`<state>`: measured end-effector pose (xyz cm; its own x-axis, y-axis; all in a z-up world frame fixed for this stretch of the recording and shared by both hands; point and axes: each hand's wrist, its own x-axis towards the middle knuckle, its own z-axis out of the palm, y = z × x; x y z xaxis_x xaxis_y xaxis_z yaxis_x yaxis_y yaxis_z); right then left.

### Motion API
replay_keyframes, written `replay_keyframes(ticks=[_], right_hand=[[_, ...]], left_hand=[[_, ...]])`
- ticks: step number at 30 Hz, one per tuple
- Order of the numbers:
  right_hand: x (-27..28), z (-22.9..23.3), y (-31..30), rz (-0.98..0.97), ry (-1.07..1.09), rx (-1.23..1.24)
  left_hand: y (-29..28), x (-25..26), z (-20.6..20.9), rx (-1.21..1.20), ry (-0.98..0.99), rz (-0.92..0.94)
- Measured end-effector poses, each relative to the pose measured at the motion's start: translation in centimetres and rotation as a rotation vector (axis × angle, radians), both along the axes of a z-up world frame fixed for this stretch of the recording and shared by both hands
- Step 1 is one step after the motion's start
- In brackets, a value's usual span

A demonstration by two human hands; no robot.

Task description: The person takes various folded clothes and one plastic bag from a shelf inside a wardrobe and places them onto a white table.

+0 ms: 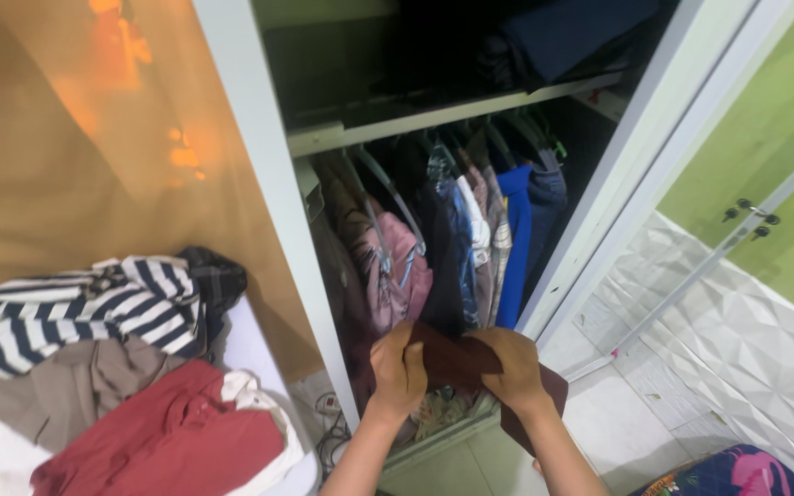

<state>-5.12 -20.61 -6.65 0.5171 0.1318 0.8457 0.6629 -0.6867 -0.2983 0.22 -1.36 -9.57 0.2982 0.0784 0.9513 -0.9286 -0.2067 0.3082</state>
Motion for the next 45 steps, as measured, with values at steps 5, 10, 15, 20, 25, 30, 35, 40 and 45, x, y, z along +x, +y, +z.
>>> replay_keyframes(ticks=[5, 10, 15, 20, 25, 30, 35, 40, 45], right_hand=[[-0.5, -1.7, 2.5, 0.012, 0.186, 0.151], [-1.0, -3.3, 4.9, 0.043, 0.233, 0.208], [-1.7, -4.1, 8.7, 0.097, 0.271, 0.264], [-2.9, -4.6, 15.1, 0.065, 0.348, 0.377], [-3.0, -4.8, 22.9, 0.072, 0.355, 0.495], [-1.7, -5.0, 29.4, 0.085, 0.357, 0.645], [-0.3, -4.2, 34.5, 0.099, 0.267, 0.735], [0.8, -2.9, 39.8, 0.194, 0.309, 0.68], [2.7, -4.1, 44.9, 0.259, 0.6, 0.411]], left_hand=[[1.6, -1.1, -1.2, -0.002, 0.253, 0.023], [4.7, -3.2, -0.3, -0.045, 0.314, 0.008], [8.8, -4.2, 1.0, -0.04, 0.316, 0.063], [14.6, -5.4, 2.3, -0.015, 0.453, 0.026], [21.7, -6.6, 3.4, 0.072, 0.556, 0.068], [28.2, -6.8, 3.7, 0.164, 0.496, 0.155], [34.1, -7.4, 3.9, 0.159, 0.771, -0.036], [38.4, -7.2, 3.0, 0.206, 0.738, -0.05], [41.5, -4.8, 1.4, 0.031, 0.663, -0.157]])
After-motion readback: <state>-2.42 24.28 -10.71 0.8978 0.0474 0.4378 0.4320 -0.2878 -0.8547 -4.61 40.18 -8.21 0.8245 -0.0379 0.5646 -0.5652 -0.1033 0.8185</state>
